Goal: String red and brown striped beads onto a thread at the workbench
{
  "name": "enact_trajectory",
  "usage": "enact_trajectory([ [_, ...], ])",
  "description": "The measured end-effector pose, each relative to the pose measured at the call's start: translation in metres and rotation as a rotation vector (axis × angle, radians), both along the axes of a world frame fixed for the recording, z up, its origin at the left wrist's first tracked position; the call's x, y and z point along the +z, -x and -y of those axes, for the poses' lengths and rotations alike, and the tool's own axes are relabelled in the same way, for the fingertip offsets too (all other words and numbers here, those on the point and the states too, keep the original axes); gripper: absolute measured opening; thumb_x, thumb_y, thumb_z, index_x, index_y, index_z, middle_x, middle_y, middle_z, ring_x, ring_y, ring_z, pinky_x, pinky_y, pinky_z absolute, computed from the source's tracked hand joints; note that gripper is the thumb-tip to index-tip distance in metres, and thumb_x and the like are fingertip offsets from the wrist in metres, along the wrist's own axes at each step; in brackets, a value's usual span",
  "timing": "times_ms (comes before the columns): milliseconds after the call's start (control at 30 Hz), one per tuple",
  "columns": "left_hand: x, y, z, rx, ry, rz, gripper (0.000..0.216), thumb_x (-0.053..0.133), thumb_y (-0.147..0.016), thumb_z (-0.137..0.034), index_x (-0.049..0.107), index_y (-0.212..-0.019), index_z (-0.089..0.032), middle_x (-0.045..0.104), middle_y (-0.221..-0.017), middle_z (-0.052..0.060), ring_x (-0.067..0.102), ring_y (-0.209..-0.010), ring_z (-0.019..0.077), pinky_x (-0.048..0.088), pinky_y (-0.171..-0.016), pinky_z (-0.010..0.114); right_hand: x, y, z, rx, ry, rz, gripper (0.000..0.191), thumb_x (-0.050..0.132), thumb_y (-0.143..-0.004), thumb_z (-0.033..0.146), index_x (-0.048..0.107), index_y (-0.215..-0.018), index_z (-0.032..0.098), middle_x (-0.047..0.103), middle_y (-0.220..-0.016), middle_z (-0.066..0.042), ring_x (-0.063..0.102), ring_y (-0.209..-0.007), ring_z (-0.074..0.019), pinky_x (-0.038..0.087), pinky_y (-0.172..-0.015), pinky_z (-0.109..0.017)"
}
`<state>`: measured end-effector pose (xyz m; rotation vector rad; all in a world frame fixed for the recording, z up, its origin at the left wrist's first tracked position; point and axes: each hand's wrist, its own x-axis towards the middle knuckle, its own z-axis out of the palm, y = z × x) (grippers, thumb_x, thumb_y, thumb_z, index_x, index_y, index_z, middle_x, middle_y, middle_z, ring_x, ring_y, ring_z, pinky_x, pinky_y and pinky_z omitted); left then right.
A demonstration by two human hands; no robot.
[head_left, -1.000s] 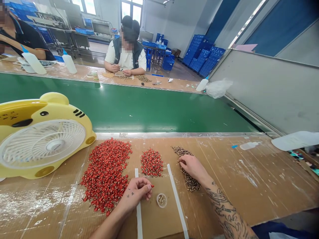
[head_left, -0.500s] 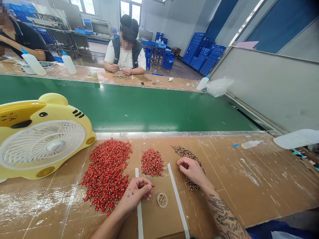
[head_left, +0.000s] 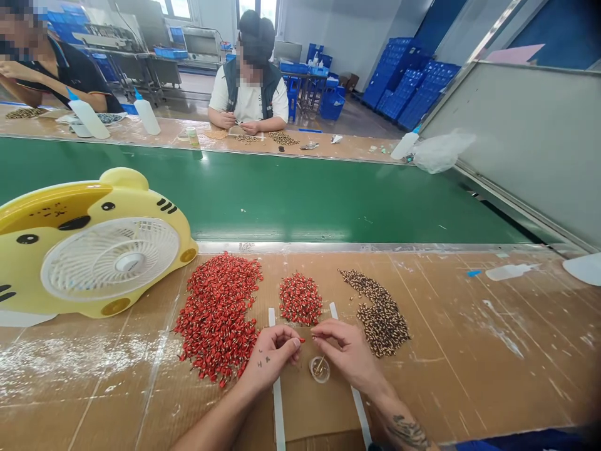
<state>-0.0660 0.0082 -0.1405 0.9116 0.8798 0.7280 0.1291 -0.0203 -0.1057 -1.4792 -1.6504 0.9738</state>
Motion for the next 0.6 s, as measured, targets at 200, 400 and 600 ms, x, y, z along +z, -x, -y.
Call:
enact_trajectory([
  [200,-0.001,-0.001,0.000,0.024,-0.024,-0.027,0.023,0.069,-0.079,-0.034,0.065,-0.074,-0.012,0.062,-0.057,0.000,0.055,-0.051,0.0109,0.047,-0.052,0.021,0.006,0.018,0.005,-0.022,-0.141,0.126,0.011,0.061,-0.089,0.018,0.072,-0.090,0.021,0.071,-0.082,-0.002,0.066,-0.074,-0.0177,0.050,-0.070,-0.027],
  [400,0.000,0.000,0.001,0.028,-0.036,-0.048,0.020,0.068,-0.080,-0.032,0.065,-0.075,-0.012,0.063,-0.058,0.001,0.056,-0.053,0.0117,0.047,-0.054,0.022,0.009,0.022,0.002,0.013,-0.188,0.182,0.014,0.057,-0.092,0.018,0.071,-0.090,0.021,0.070,-0.081,-0.003,0.065,-0.073,-0.0183,0.049,-0.068,-0.028],
  [600,-0.003,0.000,0.004,0.049,-0.053,-0.050,0.022,0.067,-0.082,-0.034,0.066,-0.076,-0.012,0.063,-0.059,0.002,0.057,-0.054,0.0126,0.048,-0.055,0.023,0.011,0.024,0.003,0.032,-0.226,0.192,0.015,0.056,-0.093,0.018,0.070,-0.089,0.020,0.069,-0.080,-0.003,0.064,-0.073,-0.0183,0.049,-0.067,-0.027],
])
